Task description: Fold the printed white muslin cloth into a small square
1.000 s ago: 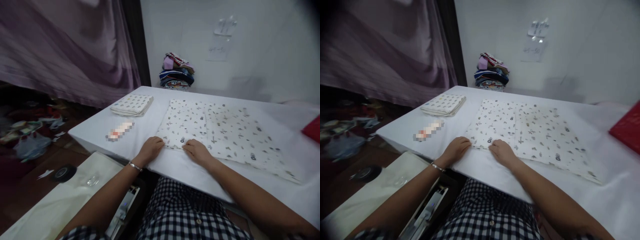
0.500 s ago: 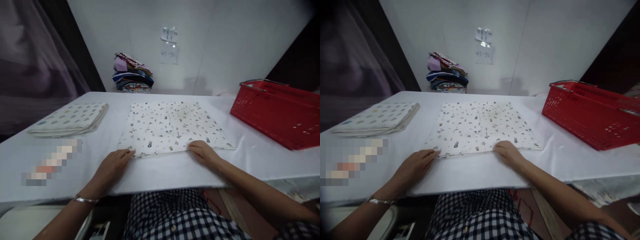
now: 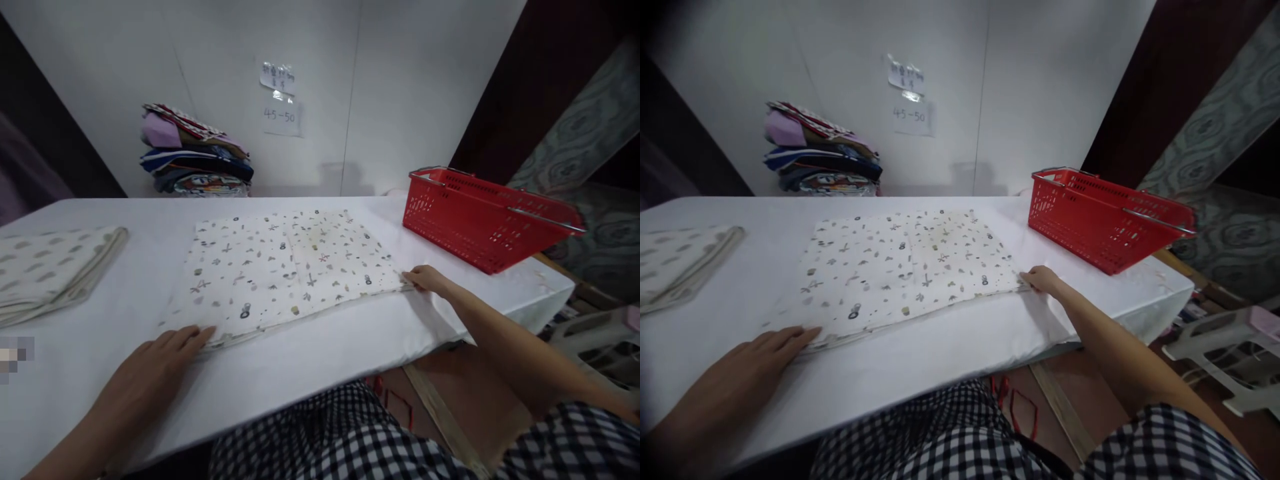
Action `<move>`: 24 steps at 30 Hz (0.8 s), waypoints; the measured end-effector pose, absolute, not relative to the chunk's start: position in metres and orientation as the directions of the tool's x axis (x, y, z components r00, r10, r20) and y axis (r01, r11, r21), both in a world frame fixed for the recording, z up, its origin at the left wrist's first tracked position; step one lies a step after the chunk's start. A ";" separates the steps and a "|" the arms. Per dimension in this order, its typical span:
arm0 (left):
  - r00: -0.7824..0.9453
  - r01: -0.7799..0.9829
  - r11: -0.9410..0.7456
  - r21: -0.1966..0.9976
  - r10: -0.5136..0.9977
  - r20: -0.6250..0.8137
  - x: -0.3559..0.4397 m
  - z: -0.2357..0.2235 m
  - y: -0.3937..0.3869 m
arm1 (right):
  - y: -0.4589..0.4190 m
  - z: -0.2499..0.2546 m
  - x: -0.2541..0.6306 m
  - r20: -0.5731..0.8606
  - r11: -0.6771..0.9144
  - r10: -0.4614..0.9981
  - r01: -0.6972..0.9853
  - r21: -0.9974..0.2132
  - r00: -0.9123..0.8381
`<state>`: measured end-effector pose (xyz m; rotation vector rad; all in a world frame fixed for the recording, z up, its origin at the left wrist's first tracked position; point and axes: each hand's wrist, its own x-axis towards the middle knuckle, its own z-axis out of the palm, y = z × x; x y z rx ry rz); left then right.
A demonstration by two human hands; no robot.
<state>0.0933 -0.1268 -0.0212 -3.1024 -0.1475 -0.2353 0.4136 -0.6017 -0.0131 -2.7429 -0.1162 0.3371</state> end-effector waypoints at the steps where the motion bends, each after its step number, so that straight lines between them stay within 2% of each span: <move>1: 0.982 0.095 -0.995 -0.005 0.093 0.164 0.093 -0.023 -0.125 | -0.600 -0.015 0.414 -0.240 -0.920 0.119 0.016 -0.393 0.964; 6: 0.978 0.061 -0.998 0.031 0.066 0.196 0.092 -0.038 -0.112 | -0.596 -0.015 0.413 -0.292 -0.888 0.088 -0.057 -0.456 0.952; 13: 0.973 0.077 -0.995 0.061 0.088 0.214 0.091 -0.037 -0.107 | -0.599 -0.012 0.409 -0.278 -0.867 0.068 -0.081 -0.492 0.958; 21: 0.982 0.126 -0.992 0.018 0.127 0.140 0.082 -0.027 -0.115 | -0.597 -0.017 0.402 -0.211 -0.925 0.115 0.027 -0.379 0.971; 24: 0.985 0.127 -0.992 0.016 0.128 0.117 0.081 -0.028 -0.115 | -0.601 -0.022 0.401 -0.150 -0.962 0.156 0.116 -0.245 0.976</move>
